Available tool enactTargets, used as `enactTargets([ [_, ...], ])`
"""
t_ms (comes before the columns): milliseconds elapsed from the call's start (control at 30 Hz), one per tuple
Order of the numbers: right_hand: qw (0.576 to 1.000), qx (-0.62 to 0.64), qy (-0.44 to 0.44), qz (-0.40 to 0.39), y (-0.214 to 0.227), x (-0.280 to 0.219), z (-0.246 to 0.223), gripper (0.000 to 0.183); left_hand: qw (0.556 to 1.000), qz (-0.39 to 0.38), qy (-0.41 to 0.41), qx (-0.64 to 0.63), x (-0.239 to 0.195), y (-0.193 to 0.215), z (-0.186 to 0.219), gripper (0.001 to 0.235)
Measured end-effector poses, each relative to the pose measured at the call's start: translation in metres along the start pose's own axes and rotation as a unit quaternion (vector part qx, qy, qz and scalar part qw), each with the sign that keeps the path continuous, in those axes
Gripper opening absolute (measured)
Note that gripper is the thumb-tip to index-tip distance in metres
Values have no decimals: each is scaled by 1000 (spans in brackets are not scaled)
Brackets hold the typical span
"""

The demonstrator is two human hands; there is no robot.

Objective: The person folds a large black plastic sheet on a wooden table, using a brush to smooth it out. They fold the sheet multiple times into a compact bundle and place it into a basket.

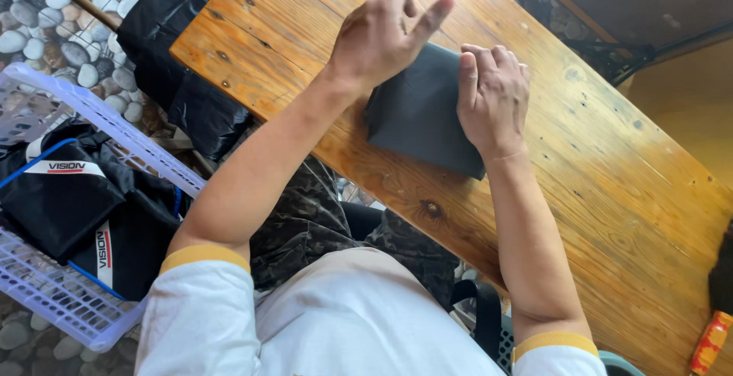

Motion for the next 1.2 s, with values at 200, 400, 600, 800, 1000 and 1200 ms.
enactTargets([
  [200, 999, 2, -44, 22, -7, -6, 11, 47, 949, -175, 219, -142, -75, 9, 25, 123],
  [400, 997, 30, -23, 70, 9, -4, -10, 37, 950, -75, 270, -136, -78, -17, 8, 119],
  [600, 992, 41, 67, 95, 18, -1, -19, 38, 947, 39, 249, -199, -75, -1, 1, 94],
  [800, 984, 15, 178, 18, 25, 20, -49, 48, 942, 148, 238, -183, -85, 12, 7, 77],
  [1000, 981, -35, 185, 43, -17, 24, -36, 47, 915, 99, 278, -274, -89, 17, -4, 87],
  [1200, 988, -35, 153, 8, -50, 34, -23, 41, 900, 77, 342, -260, -88, 21, -30, 138],
])
Point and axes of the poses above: each hand's wrist, its own x-axis towards the middle knuckle, its own y-axis out of the back of the hand, z = x × y, the point moved 5 cm from there along x, towards the middle knuckle, and after that the axes turned 1 degree about -x, right-handed, at the moved point
